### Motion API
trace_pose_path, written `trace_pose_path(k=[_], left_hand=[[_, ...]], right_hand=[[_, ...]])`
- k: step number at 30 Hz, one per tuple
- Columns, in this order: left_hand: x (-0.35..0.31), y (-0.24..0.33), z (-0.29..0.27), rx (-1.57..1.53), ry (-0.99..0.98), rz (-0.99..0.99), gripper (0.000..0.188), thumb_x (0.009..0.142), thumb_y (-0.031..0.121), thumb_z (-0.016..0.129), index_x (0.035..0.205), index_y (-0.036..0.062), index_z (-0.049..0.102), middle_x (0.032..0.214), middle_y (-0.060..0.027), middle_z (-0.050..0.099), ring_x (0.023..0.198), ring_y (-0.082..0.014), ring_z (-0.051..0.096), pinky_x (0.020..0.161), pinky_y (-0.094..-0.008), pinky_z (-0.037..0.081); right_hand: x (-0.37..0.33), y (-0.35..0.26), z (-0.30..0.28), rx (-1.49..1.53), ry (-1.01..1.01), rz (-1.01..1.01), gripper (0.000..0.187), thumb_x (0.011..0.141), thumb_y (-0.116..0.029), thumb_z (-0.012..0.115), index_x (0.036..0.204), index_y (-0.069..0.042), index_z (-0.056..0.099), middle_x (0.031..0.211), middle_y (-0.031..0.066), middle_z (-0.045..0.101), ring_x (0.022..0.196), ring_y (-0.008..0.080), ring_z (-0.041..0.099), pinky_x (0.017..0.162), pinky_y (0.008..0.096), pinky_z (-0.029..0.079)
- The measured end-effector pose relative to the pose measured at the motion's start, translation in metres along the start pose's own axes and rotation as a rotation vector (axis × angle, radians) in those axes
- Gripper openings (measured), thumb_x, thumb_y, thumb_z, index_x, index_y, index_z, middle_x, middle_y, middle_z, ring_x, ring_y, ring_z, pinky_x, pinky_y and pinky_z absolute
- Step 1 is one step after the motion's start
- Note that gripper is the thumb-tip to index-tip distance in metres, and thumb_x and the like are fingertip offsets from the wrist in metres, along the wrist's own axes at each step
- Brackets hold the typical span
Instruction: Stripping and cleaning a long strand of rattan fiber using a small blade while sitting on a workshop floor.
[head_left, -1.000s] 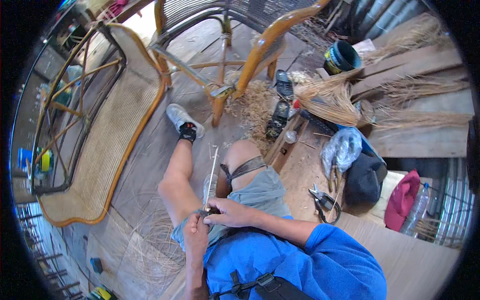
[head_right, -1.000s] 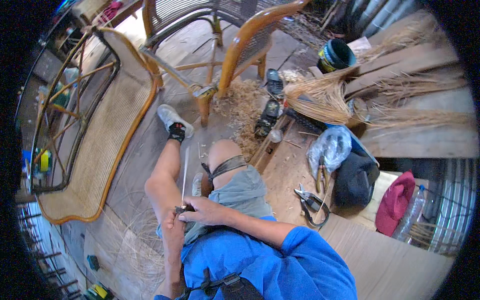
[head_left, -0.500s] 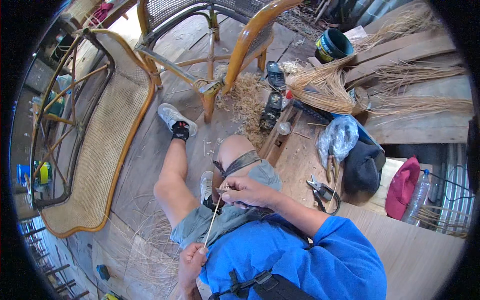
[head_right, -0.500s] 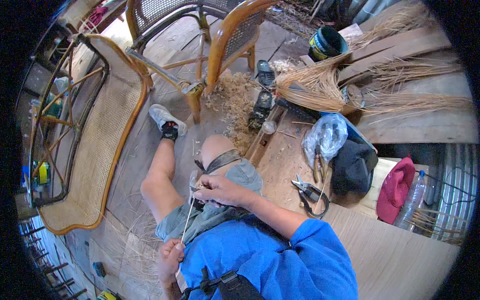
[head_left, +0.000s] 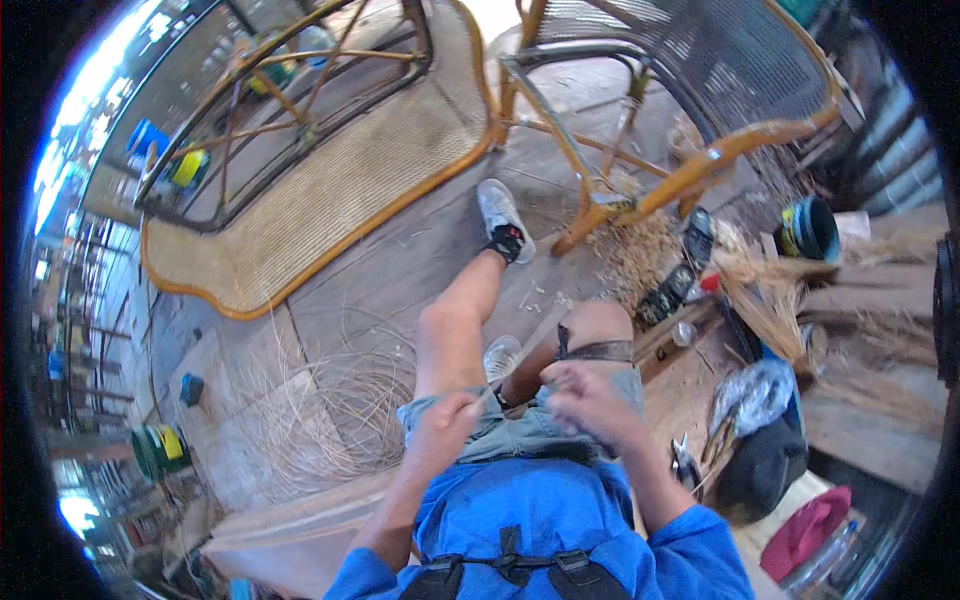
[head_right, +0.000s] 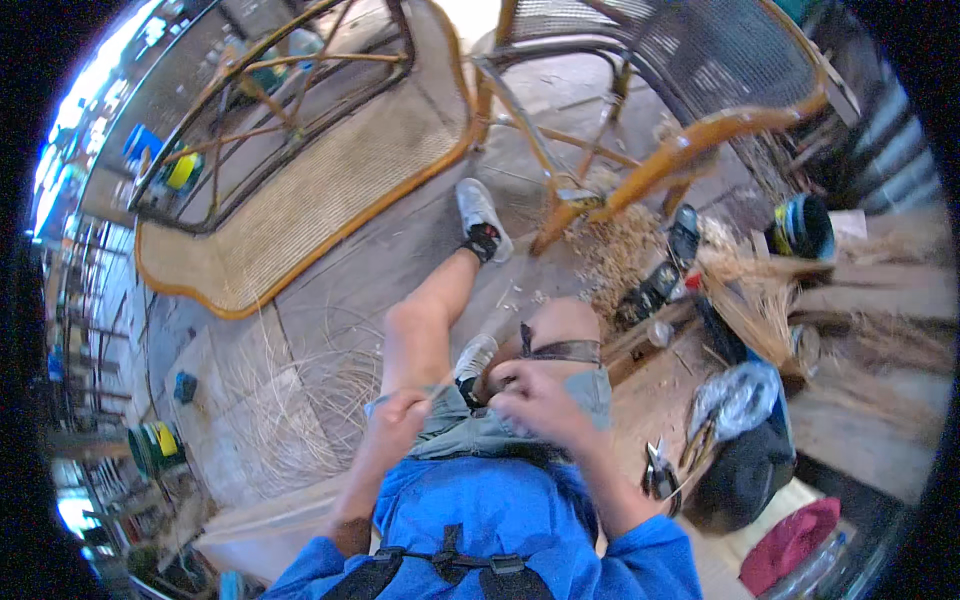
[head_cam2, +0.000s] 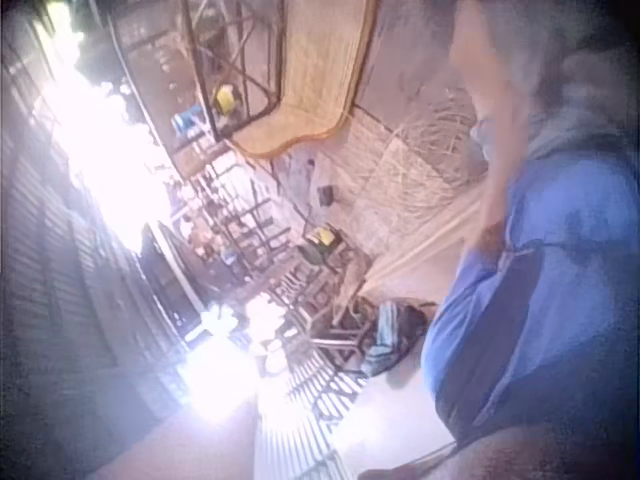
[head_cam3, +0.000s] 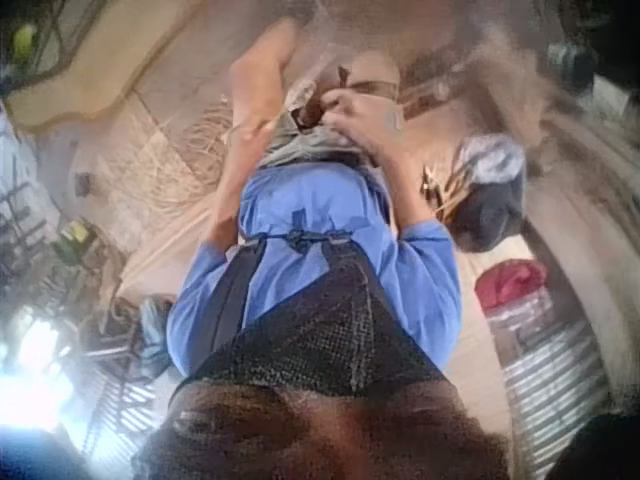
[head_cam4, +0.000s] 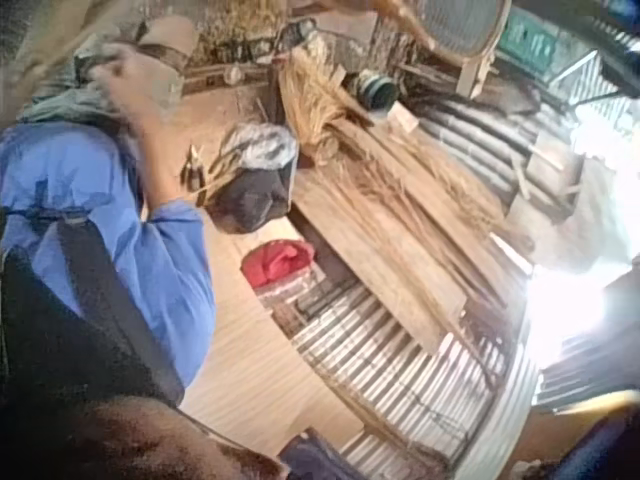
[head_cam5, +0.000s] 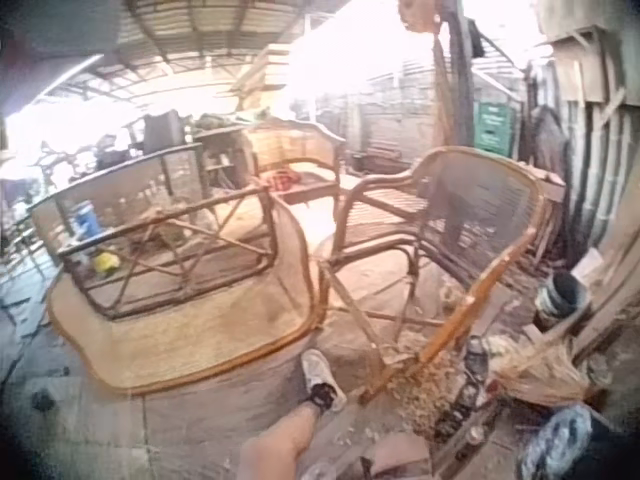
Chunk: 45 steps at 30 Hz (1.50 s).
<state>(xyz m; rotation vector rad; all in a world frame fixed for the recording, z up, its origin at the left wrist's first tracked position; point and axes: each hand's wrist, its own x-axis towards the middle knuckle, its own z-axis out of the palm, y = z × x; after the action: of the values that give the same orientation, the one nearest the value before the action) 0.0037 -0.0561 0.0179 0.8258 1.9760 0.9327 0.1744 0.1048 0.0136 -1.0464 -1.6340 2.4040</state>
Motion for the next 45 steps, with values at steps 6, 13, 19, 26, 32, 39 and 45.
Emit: trace_pose_path(k=[6,13,19,26,32,39,45], left_hand=[[0.014,0.003,0.026,-0.089,-0.005,0.087,0.020,0.087,0.018,0.051,0.094,0.0005,0.059,0.079,-0.0162,0.062,0.074,-0.0223,0.061,0.067,-0.0327,0.047],[0.020,-0.011,0.036,-0.184,-0.054,0.122,0.019,0.087,0.016,0.052,0.096,0.0012,0.059,0.078,-0.0132,0.062,0.072,-0.0187,0.058,0.065,-0.0301,0.046],[0.022,-0.014,0.028,-0.135,-0.146,0.160,0.021,0.087,0.019,0.051,0.098,0.0019,0.059,0.080,-0.0140,0.062,0.073,-0.0217,0.059,0.067,-0.0313,0.046],[0.007,-0.044,0.003,-0.163,-0.445,0.140,0.026,0.089,0.023,0.049,0.102,0.0035,0.059,0.084,-0.0073,0.061,0.076,-0.0127,0.054,0.072,-0.0285,0.044],[-0.020,-0.073,-0.042,-0.023,-0.490,0.103,0.028,0.089,0.026,0.048,0.106,0.0049,0.058,0.084,-0.0052,0.061,0.078,-0.0112,0.054,0.072,-0.0282,0.045],[0.007,-0.060,-0.083,0.372,0.158,0.148,0.023,0.083,0.025,0.056,0.095,0.0063,0.061,0.082,-0.0142,0.061,0.076,-0.0271,0.061,0.065,-0.0351,0.048],[0.062,0.049,-0.013,0.027,0.279,0.636,0.020,0.083,0.022,0.055,0.086,0.0035,0.061,0.078,-0.0168,0.058,0.074,-0.0343,0.057,0.064,-0.0388,0.046]], right_hand=[[0.017,0.022,0.026,0.278,-0.054,-0.083,0.023,0.085,-0.015,0.058,0.100,-0.003,0.046,0.074,0.0019,0.054,0.052,0.0054,0.046,0.045,0.0185,0.037],[0.023,0.028,0.027,0.195,-0.106,-0.014,0.023,0.084,-0.018,0.059,0.099,-0.003,0.049,0.072,0.0013,0.054,0.054,0.0058,0.046,0.047,0.0189,0.038],[0.023,0.036,0.026,0.257,-0.051,-0.014,0.016,0.085,-0.015,0.056,0.094,-0.002,0.053,0.072,0.0030,0.054,0.050,0.0080,0.045,0.044,0.0201,0.037],[0.012,0.032,-0.019,0.325,0.180,-0.072,0.010,0.086,-0.013,0.053,0.091,-0.004,0.052,0.069,0.0054,0.053,0.046,0.0114,0.045,0.039,0.0221,0.036],[-0.007,0.032,-0.106,0.162,0.620,-0.111,0.016,0.088,-0.023,0.050,0.087,-0.007,0.050,0.065,0.0000,0.048,0.044,0.0099,0.044,0.036,0.0232,0.035],[-0.017,0.001,-0.114,0.414,0.585,-0.078,0.031,0.091,-0.043,0.045,0.092,-0.012,0.050,0.065,-0.0015,0.045,0.044,0.0119,0.041,0.037,0.0254,0.036],[0.040,0.016,-0.012,0.259,0.133,0.130,0.042,0.090,-0.047,0.041,0.096,-0.007,0.050,0.062,0.0032,0.050,0.043,0.0150,0.044,0.039,0.0286,0.038]])
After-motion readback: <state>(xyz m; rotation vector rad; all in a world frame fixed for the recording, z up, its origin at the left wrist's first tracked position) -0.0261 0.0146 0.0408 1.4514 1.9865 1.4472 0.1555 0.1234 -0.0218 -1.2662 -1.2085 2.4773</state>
